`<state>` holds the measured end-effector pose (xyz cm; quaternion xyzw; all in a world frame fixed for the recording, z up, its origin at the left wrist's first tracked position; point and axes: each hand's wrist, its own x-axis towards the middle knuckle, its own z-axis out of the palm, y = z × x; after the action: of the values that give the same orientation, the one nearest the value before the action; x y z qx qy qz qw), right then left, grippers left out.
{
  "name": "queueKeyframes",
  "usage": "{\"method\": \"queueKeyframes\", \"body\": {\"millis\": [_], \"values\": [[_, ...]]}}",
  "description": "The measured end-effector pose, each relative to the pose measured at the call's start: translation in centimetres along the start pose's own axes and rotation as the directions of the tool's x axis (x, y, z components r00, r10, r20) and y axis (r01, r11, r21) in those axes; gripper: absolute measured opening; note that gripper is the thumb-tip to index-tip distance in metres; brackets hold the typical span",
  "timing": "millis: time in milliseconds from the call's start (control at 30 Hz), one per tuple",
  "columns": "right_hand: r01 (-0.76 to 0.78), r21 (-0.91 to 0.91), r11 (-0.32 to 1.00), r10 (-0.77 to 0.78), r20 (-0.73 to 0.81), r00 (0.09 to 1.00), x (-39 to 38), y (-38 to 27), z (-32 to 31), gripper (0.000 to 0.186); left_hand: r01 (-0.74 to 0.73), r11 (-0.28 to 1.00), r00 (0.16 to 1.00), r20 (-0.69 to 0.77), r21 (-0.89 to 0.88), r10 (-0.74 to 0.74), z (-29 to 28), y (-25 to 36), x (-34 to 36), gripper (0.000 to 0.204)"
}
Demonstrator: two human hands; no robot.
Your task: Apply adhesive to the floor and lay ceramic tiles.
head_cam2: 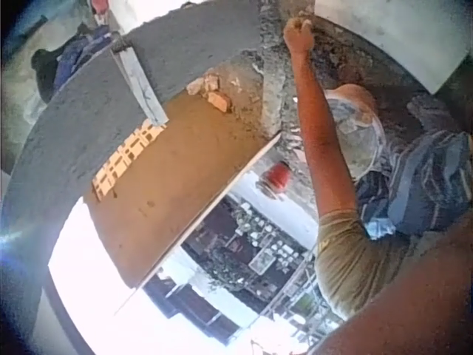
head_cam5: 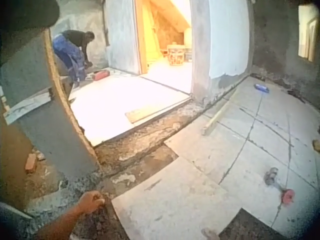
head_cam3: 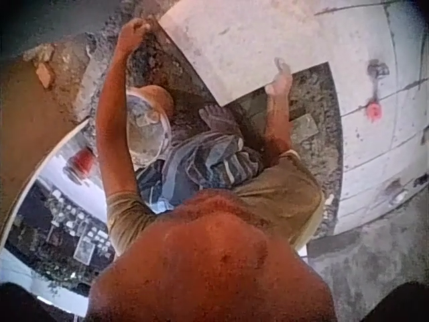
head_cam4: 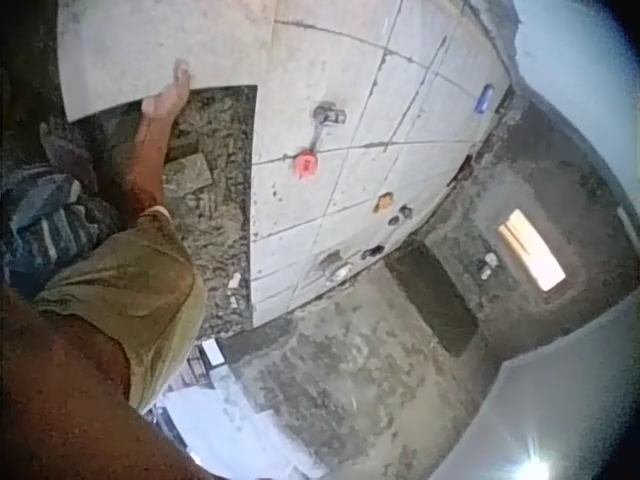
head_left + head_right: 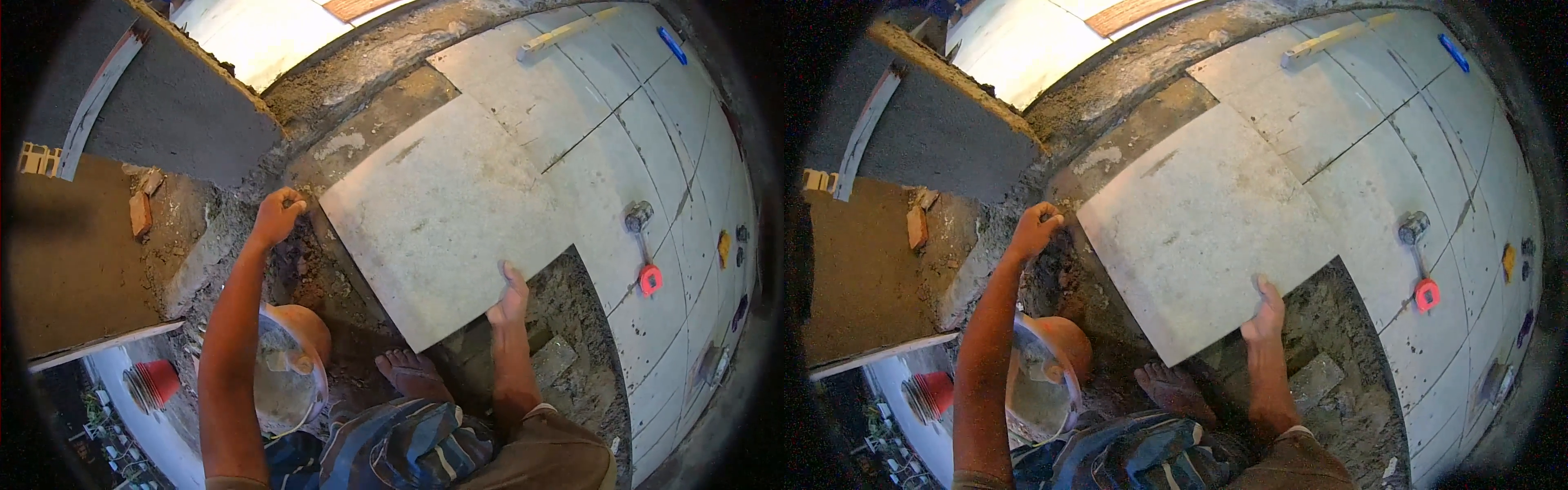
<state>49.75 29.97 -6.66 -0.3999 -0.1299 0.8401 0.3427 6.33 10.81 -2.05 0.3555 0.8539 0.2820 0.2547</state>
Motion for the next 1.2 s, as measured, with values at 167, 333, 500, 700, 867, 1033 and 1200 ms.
{"method": "queueKeyframes", "body": {"millis": [167, 333, 500, 700, 867, 1033, 1200], "values": [[-0.060, 0.072, 0.996, 0.055, 0.077, 0.996, 2.4, 1.2, 2.8, 0.044, 0.022, 1.000, 0.998, -0.052, 0.019, -0.021, 0.2, 0.9, -0.8, 0.024], [-0.062, 0.073, 0.995, 0.055, 0.091, 0.994, 3.0, 1.7, 4.2, 0.041, -0.033, 0.999, 0.990, -0.139, 0.031, 0.037, 0.6, 0.6, -1.0, 0.023], [-0.056, 0.073, 0.996, 0.047, 0.120, 0.992, 5.0, 2.4, 5.1, 0.038, 0.008, 1.000, 0.994, -0.105, -0.002, -0.008, 0.7, 1.1, -1.2, 0.023], [-0.076, 0.079, 0.994, 0.063, 0.155, 0.986, 6.8, 3.6, 7.7, 0.039, 0.049, 0.999, 0.994, -0.094, -0.021, -0.051, 1.0, 1.0, -1.2, 0.023], [-0.099, 0.121, 0.988, 0.075, 0.185, 0.980, 8.4, 3.9, 9.5, 0.036, 0.041, 0.999, 0.995, -0.085, -0.031, -0.044, 1.1, 0.7, -1.1, 0.023], [-0.073, 0.093, 0.993, 0.055, 0.182, 0.982, 8.9, 4.0, 9.9, 0.036, 0.032, 0.999, 0.998, -0.058, -0.015, -0.033, 1.3, 0.7, -1.1, 0.023], [-0.075, 0.069, 0.995, 0.066, 0.133, 0.989, 8.9, 4.2, 10.3, 0.034, 0.018, 0.999, 0.997, -0.074, -0.043, -0.022, 1.4, -0.1, -1.4, 0.025]]}}
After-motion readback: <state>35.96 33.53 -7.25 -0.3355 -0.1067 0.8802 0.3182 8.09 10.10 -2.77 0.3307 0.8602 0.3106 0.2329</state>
